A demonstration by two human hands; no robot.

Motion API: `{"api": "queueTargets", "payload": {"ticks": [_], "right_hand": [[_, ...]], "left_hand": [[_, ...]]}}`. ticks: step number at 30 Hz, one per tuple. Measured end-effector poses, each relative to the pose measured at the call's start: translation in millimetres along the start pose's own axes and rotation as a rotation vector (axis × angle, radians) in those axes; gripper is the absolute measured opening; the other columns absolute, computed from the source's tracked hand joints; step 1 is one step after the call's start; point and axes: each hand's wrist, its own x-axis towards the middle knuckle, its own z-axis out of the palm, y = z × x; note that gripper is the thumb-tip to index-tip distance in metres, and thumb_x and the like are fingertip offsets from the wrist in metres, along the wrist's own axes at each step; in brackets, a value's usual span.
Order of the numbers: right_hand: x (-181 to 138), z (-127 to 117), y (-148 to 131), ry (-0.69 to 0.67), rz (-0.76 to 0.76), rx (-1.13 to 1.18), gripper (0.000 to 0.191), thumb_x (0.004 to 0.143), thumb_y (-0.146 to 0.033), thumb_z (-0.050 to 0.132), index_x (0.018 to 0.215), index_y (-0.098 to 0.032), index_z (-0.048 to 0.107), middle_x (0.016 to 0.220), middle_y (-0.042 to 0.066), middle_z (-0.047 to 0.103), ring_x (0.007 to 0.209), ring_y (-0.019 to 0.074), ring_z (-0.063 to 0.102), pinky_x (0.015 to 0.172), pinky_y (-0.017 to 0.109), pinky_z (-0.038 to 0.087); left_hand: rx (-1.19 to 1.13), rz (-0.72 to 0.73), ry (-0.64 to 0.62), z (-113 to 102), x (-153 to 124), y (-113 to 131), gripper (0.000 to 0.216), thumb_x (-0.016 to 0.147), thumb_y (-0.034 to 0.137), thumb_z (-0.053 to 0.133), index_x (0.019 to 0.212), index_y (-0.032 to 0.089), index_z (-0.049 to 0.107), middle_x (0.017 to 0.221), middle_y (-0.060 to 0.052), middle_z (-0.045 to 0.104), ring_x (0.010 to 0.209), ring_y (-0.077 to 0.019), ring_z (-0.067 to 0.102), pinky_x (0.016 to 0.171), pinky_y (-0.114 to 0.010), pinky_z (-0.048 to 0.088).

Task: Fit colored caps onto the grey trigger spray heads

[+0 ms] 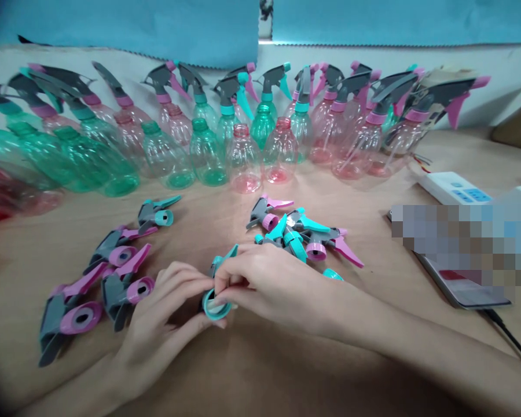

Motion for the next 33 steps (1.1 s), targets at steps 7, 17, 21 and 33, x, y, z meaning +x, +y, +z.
{"api": "queueTargets", "payload": {"ticks": [7, 17, 21, 33], "right_hand": [[-1.8, -3.8, -1.2, -0.075, 0.035, -0.025, 0.016, 0.092, -0.025, 0.05, 0.083, -0.018, 0.061, 0.085, 0.002, 0.063, 0.083, 0.0147, 0.056, 0.071, 0.027, 0.041], [-8.2, 3.0, 0.9, -0.044, -0.041, -0.161, 0.013, 0.091, -0.014, 0.045, 0.089, -0.019, 0.057, 0.093, 0.003, 0.06, 0.083, 0.0145, 0.054, 0.069, 0.027, 0.042], [-6.4, 8.0, 2.9, -0.024, -0.055, -0.187, 0.014, 0.09, -0.011, 0.045, 0.09, -0.018, 0.057, 0.095, 0.005, 0.06, 0.085, 0.0154, 0.054, 0.071, 0.028, 0.043], [-17.7, -16.2, -17.8, 0.056, 0.039, -0.041, 0.013, 0.093, -0.023, 0.048, 0.085, -0.025, 0.059, 0.09, -0.002, 0.061, 0.083, 0.0124, 0.056, 0.072, 0.024, 0.044]], "left_hand": [[-0.026, -0.042, -0.026, -0.1, -0.5, -1.7, 0.016, 0.089, 0.036, 0.057, 0.095, 0.021, 0.062, 0.085, -0.001, 0.065, 0.081, -0.0182, 0.053, 0.072, -0.032, 0.038], [0.104, 0.055, 0.001, -4.4, -3.5, -4.9, 0.012, 0.09, 0.027, 0.056, 0.101, 0.024, 0.06, 0.087, 0.0, 0.066, 0.083, -0.0189, 0.053, 0.075, -0.032, 0.035], [0.178, 0.039, -0.008, -5.3, -4.5, -7.6, 0.019, 0.089, 0.02, 0.055, 0.106, 0.025, 0.057, 0.092, 0.0, 0.066, 0.086, -0.0203, 0.052, 0.076, -0.034, 0.034], [0.054, -0.061, 0.03, 1.5, -10.8, -2.8, 0.025, 0.089, 0.021, 0.057, 0.114, 0.024, 0.055, 0.098, -0.003, 0.064, 0.091, -0.0209, 0.051, 0.077, -0.034, 0.038]]}}
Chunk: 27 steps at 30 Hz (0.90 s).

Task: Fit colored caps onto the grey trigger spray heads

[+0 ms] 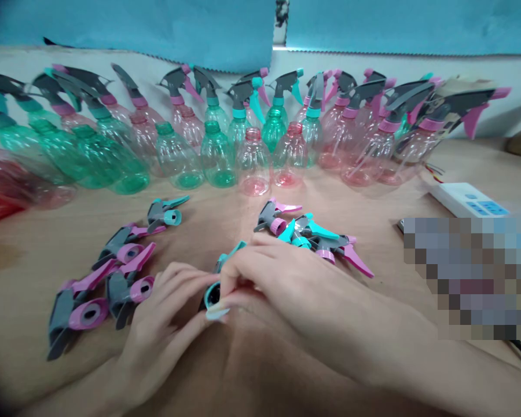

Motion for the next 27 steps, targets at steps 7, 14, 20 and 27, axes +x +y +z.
{"api": "queueTargets", "payload": {"ticks": [7, 14, 20, 27], "right_hand": [[0.0, -0.1, 1.4, 0.167, -0.176, -0.223, 0.013, 0.094, -0.02, 0.046, 0.089, -0.021, 0.058, 0.088, 0.001, 0.063, 0.083, 0.0142, 0.054, 0.067, 0.025, 0.041], [3.0, 15.0, 0.4, 0.179, -0.361, -0.352, 0.029, 0.092, -0.009, 0.038, 0.08, -0.011, 0.064, 0.073, 0.006, 0.06, 0.07, 0.0173, 0.049, 0.062, 0.029, 0.041], [-0.7, 11.7, -8.8, 0.138, -0.328, -0.294, 0.029, 0.093, -0.014, 0.041, 0.084, -0.014, 0.069, 0.08, 0.007, 0.065, 0.076, 0.0185, 0.056, 0.067, 0.03, 0.047], [-1.5, -3.1, 0.6, 0.082, -0.198, -0.121, 0.015, 0.091, -0.024, 0.053, 0.094, -0.025, 0.067, 0.097, 0.001, 0.068, 0.088, 0.0141, 0.061, 0.075, 0.026, 0.048]], "left_hand": [[-0.115, 0.002, 0.037, 2.8, 0.0, 5.4, 0.03, 0.086, 0.024, 0.062, 0.116, 0.024, 0.057, 0.091, -0.002, 0.064, 0.087, -0.0196, 0.053, 0.076, -0.033, 0.042], [-0.182, -0.017, 0.029, 1.0, 0.6, 8.7, 0.029, 0.084, 0.026, 0.065, 0.112, 0.022, 0.058, 0.09, -0.002, 0.063, 0.086, -0.0196, 0.052, 0.077, -0.034, 0.043], [-0.183, -0.026, 0.04, 2.0, -0.6, 3.3, 0.032, 0.088, 0.031, 0.06, 0.119, 0.023, 0.056, 0.093, -0.005, 0.064, 0.088, -0.0212, 0.052, 0.077, -0.037, 0.043], [-0.168, -0.024, 0.057, 1.8, 2.6, 2.3, 0.031, 0.085, 0.035, 0.063, 0.113, 0.024, 0.059, 0.089, -0.003, 0.066, 0.084, -0.0197, 0.053, 0.075, -0.035, 0.043]]}}
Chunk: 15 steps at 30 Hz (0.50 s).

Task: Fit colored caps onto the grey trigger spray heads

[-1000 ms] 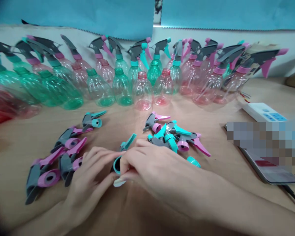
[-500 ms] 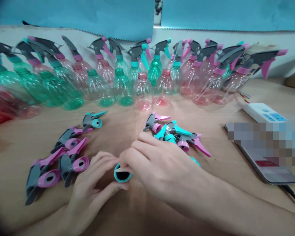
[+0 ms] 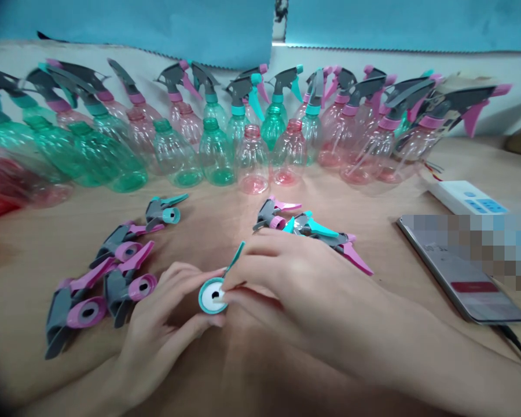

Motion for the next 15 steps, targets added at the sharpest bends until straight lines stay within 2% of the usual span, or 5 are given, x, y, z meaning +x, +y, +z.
{"api": "queueTargets", "payload": {"ticks": [7, 12, 15], "right_hand": [[3.5, 6.8, 7.0, 0.007, -0.053, -0.045, 0.017, 0.092, -0.023, 0.051, 0.09, -0.019, 0.067, 0.093, 0.001, 0.067, 0.083, 0.011, 0.058, 0.071, 0.022, 0.045], [3.2, 7.5, 6.4, -0.053, -0.073, -0.028, 0.02, 0.094, -0.025, 0.048, 0.095, -0.02, 0.067, 0.094, 0.002, 0.066, 0.086, 0.0124, 0.057, 0.076, 0.024, 0.044], [3.0, 9.1, 6.8, -0.061, -0.079, -0.052, 0.02, 0.093, -0.025, 0.048, 0.095, -0.02, 0.067, 0.094, 0.002, 0.066, 0.085, 0.0133, 0.056, 0.074, 0.026, 0.043]], "left_hand": [[0.008, 0.029, 0.001, 0.0, 1.2, 2.8, 0.029, 0.083, 0.029, 0.066, 0.111, 0.022, 0.06, 0.088, -0.002, 0.066, 0.083, -0.0191, 0.054, 0.076, -0.034, 0.043], [0.031, 0.045, -0.024, -0.9, 0.7, 1.5, 0.034, 0.081, 0.024, 0.069, 0.113, 0.021, 0.058, 0.091, -0.002, 0.065, 0.084, -0.0196, 0.054, 0.076, -0.033, 0.043], [0.044, 0.051, -0.035, -1.6, 1.1, 0.1, 0.036, 0.081, 0.022, 0.068, 0.116, 0.022, 0.057, 0.091, -0.002, 0.064, 0.086, -0.019, 0.053, 0.076, -0.032, 0.043]]}}
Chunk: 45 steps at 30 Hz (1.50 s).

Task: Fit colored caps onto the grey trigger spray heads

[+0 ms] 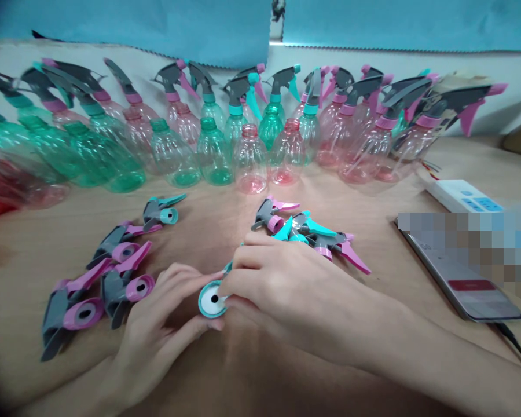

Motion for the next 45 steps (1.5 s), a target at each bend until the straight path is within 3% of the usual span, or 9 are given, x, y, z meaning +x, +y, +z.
{"api": "queueTargets", "payload": {"ticks": [7, 11, 17, 25, 31, 40, 45], "right_hand": [[0.6, 5.3, -3.3, -0.028, 0.016, -0.062, 0.018, 0.093, -0.02, 0.047, 0.089, -0.015, 0.064, 0.086, 0.004, 0.063, 0.083, 0.0158, 0.055, 0.071, 0.027, 0.042], [1.8, 6.2, -3.9, 0.032, -0.023, -0.092, 0.013, 0.091, -0.015, 0.048, 0.084, -0.014, 0.059, 0.086, 0.004, 0.06, 0.079, 0.014, 0.052, 0.067, 0.025, 0.039], [2.6, 10.3, -6.5, 0.007, 0.046, -0.028, 0.006, 0.09, -0.016, 0.05, 0.091, -0.014, 0.056, 0.083, 0.001, 0.061, 0.077, 0.0122, 0.054, 0.063, 0.021, 0.04], [-0.2, 16.3, -7.9, 0.078, 0.149, 0.043, 0.005, 0.089, -0.017, 0.05, 0.092, -0.019, 0.054, 0.089, 0.001, 0.066, 0.076, 0.0124, 0.059, 0.059, 0.021, 0.043], [-6.3, 21.3, -3.3, 0.04, 0.141, 0.084, 0.009, 0.089, -0.013, 0.047, 0.093, -0.021, 0.05, 0.1, 0.003, 0.065, 0.08, 0.0124, 0.06, 0.061, 0.021, 0.043], [3.3, 21.1, -14.7, 0.006, 0.07, 0.031, 0.021, 0.091, -0.01, 0.035, 0.083, -0.018, 0.052, 0.074, 0.003, 0.062, 0.067, 0.0143, 0.055, 0.055, 0.023, 0.042], [-5.6, 19.5, -8.5, 0.017, 0.163, 0.066, 0.009, 0.089, -0.014, 0.045, 0.091, -0.019, 0.052, 0.089, 0.004, 0.065, 0.074, 0.0148, 0.06, 0.057, 0.023, 0.043]], "left_hand": [[0.033, 0.034, -0.006, -0.7, -0.3, -0.9, 0.031, 0.086, 0.02, 0.062, 0.116, 0.021, 0.055, 0.09, -0.001, 0.062, 0.086, -0.0176, 0.051, 0.076, -0.03, 0.042], [0.043, -0.003, -0.021, -1.3, -1.6, -1.6, 0.032, 0.086, 0.018, 0.062, 0.116, 0.022, 0.054, 0.091, -0.001, 0.061, 0.088, -0.0181, 0.05, 0.077, -0.029, 0.041], [0.059, 0.028, -0.02, -0.4, -1.2, -3.2, 0.024, 0.086, 0.018, 0.062, 0.109, 0.02, 0.056, 0.09, -0.002, 0.06, 0.087, -0.0181, 0.05, 0.076, -0.03, 0.041], [0.1, 0.025, -0.014, -0.7, -0.9, -1.3, 0.02, 0.09, 0.024, 0.056, 0.11, 0.022, 0.056, 0.088, -0.002, 0.061, 0.086, -0.0182, 0.052, 0.074, -0.03, 0.042], [0.091, 0.049, -0.009, 2.3, -2.6, -0.5, 0.017, 0.09, 0.022, 0.056, 0.107, 0.019, 0.057, 0.089, -0.003, 0.061, 0.086, -0.0184, 0.051, 0.075, -0.03, 0.041], [0.056, 0.066, -0.006, 3.5, -4.3, 0.4, 0.012, 0.091, 0.019, 0.053, 0.1, 0.018, 0.059, 0.089, -0.003, 0.061, 0.085, -0.0183, 0.05, 0.073, -0.031, 0.041], [0.038, 0.049, -0.043, 2.5, -1.2, 0.8, 0.015, 0.088, 0.018, 0.058, 0.103, 0.019, 0.06, 0.09, -0.003, 0.062, 0.086, -0.0186, 0.05, 0.075, -0.031, 0.041]]}}
